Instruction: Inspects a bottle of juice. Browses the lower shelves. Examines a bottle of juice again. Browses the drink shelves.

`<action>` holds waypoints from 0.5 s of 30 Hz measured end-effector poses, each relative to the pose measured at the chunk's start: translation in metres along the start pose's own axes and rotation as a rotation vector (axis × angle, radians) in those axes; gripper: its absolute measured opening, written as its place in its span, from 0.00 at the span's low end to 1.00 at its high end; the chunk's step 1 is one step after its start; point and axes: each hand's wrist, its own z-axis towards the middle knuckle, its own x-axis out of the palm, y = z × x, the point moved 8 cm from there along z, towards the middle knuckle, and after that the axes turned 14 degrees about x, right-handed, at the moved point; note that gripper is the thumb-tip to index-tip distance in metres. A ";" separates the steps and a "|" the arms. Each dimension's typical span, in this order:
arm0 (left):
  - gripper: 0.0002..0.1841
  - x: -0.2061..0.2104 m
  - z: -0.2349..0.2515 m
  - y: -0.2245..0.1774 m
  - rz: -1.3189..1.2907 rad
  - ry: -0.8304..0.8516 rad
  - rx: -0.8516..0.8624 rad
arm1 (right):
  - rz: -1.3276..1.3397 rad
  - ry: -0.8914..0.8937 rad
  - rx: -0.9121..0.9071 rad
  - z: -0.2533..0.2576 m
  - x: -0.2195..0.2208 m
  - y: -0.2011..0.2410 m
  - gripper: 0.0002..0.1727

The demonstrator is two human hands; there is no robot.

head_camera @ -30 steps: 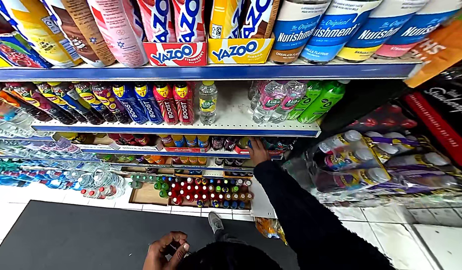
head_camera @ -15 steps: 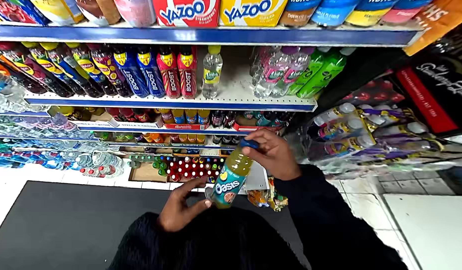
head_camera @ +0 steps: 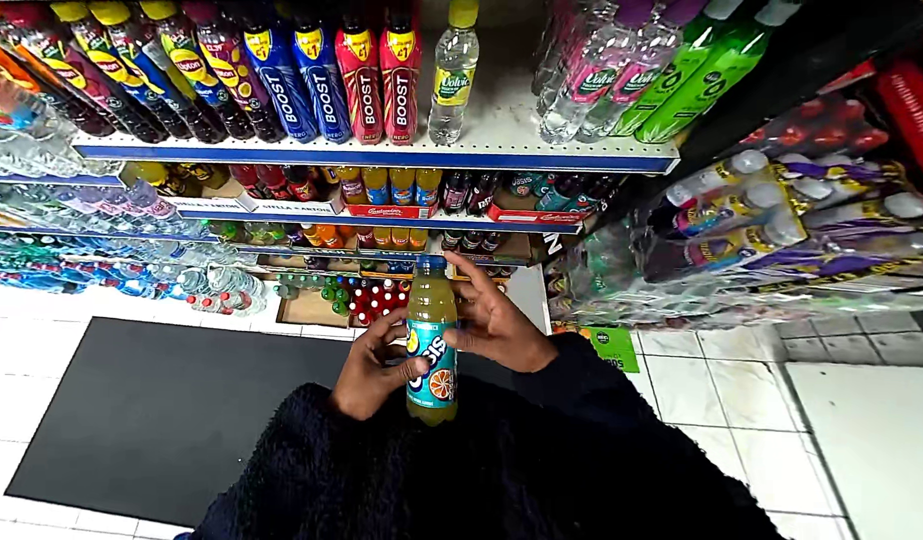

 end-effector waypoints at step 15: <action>0.49 0.010 -0.008 -0.002 -0.072 0.112 -0.027 | 0.019 0.094 0.100 -0.013 0.005 -0.015 0.75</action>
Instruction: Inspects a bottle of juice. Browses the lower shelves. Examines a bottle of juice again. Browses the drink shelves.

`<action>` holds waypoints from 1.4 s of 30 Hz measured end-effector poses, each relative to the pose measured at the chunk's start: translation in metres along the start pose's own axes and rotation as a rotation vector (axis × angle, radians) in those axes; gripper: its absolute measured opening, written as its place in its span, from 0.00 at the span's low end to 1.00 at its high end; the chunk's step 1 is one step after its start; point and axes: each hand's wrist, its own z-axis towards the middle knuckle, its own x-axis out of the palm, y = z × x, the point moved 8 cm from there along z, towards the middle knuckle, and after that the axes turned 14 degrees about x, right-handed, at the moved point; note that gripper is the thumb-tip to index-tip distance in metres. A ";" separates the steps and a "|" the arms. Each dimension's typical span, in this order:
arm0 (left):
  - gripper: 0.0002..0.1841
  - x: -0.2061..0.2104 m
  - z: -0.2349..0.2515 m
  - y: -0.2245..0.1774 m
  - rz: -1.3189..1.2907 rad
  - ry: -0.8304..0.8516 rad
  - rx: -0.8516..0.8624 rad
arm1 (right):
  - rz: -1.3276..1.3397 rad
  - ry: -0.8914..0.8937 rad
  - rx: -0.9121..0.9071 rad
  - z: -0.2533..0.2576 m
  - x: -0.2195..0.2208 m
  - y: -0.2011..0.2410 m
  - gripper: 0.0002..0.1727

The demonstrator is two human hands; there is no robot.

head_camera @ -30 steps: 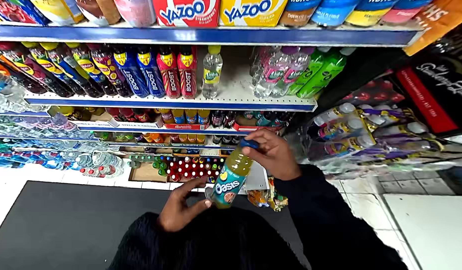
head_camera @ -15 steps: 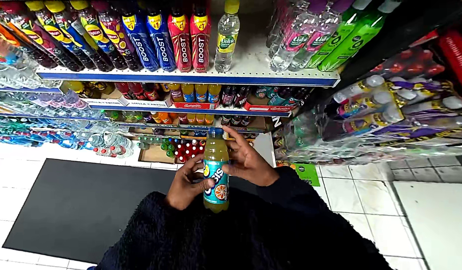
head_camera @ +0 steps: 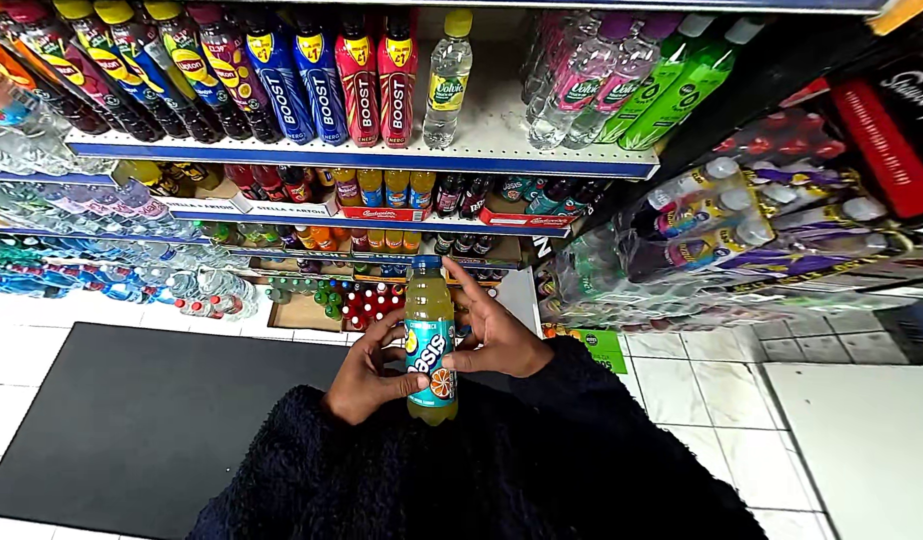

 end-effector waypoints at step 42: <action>0.48 0.010 0.005 0.005 0.019 -0.019 0.048 | -0.043 -0.075 0.018 -0.008 -0.007 -0.006 0.73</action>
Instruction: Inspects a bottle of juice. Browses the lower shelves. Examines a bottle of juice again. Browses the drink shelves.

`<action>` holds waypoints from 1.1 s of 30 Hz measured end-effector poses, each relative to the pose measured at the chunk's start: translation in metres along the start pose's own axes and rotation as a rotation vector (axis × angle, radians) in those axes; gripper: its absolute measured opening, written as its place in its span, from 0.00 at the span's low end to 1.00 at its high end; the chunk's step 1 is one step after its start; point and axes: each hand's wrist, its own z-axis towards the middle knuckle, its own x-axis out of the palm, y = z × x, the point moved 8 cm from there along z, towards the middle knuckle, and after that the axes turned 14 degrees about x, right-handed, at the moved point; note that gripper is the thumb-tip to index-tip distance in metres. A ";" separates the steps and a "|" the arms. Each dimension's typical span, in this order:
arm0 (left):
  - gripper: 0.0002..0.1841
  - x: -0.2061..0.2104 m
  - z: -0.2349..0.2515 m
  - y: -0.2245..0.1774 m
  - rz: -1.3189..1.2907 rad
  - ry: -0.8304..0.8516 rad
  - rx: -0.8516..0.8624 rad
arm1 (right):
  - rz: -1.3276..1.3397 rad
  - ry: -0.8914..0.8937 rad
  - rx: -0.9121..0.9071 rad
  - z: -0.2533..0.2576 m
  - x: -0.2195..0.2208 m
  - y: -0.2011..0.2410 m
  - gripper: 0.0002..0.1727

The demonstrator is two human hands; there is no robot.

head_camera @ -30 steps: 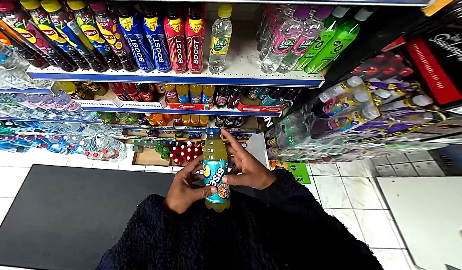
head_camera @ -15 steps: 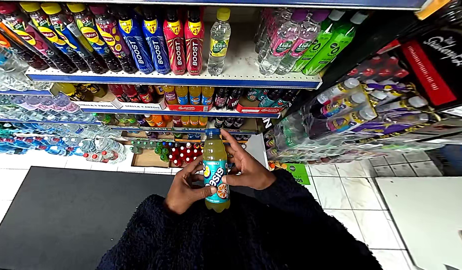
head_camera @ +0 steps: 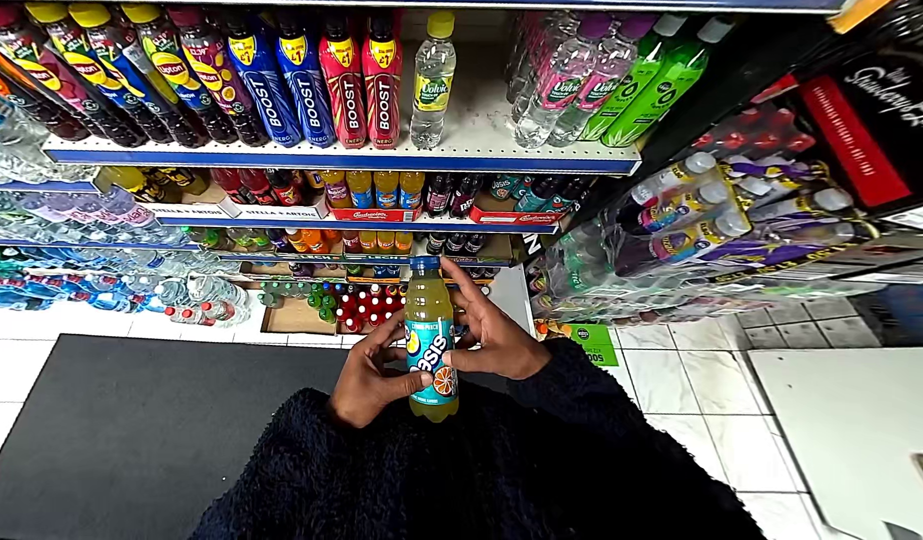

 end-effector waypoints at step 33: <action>0.51 0.012 0.016 0.011 0.151 -0.012 -0.037 | 0.009 -0.186 0.022 0.001 -0.024 -0.009 0.45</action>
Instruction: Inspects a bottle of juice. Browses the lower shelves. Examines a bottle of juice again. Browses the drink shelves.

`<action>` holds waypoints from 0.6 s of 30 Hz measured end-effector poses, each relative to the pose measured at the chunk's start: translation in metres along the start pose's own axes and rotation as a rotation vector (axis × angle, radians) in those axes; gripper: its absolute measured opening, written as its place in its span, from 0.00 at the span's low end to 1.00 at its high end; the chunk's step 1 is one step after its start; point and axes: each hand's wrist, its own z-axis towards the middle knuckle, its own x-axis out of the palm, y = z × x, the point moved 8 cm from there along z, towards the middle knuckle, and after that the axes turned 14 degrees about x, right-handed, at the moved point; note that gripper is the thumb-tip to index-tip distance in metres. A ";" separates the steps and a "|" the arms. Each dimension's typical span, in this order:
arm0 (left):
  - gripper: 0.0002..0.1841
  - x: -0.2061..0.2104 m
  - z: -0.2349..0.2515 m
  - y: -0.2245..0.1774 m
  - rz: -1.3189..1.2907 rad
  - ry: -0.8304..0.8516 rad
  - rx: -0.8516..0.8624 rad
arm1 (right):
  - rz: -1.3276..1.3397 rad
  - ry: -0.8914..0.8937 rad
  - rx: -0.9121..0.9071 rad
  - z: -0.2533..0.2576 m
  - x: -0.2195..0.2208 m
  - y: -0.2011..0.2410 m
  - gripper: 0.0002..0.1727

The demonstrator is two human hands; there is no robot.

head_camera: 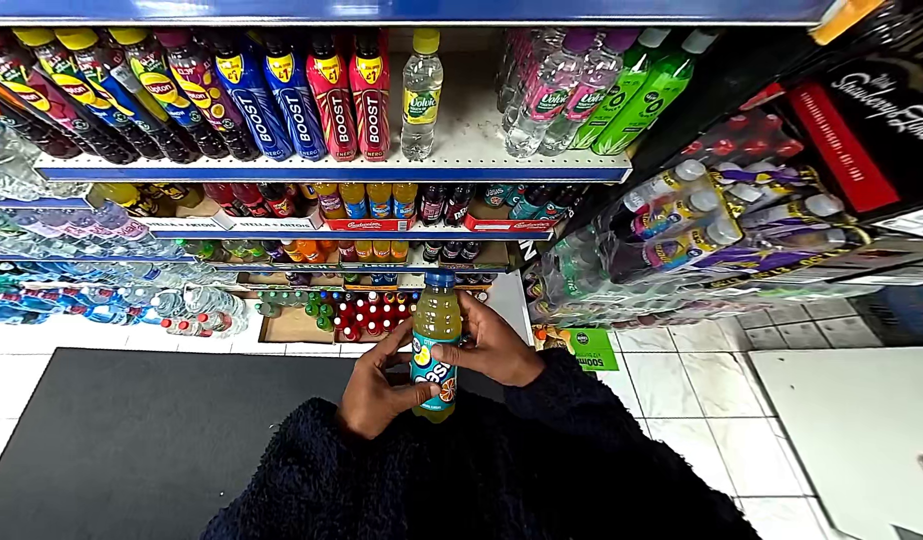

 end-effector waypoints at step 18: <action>0.42 -0.022 -0.002 0.013 0.175 -0.054 -0.049 | -0.415 -0.976 -0.122 0.072 -0.214 0.004 0.52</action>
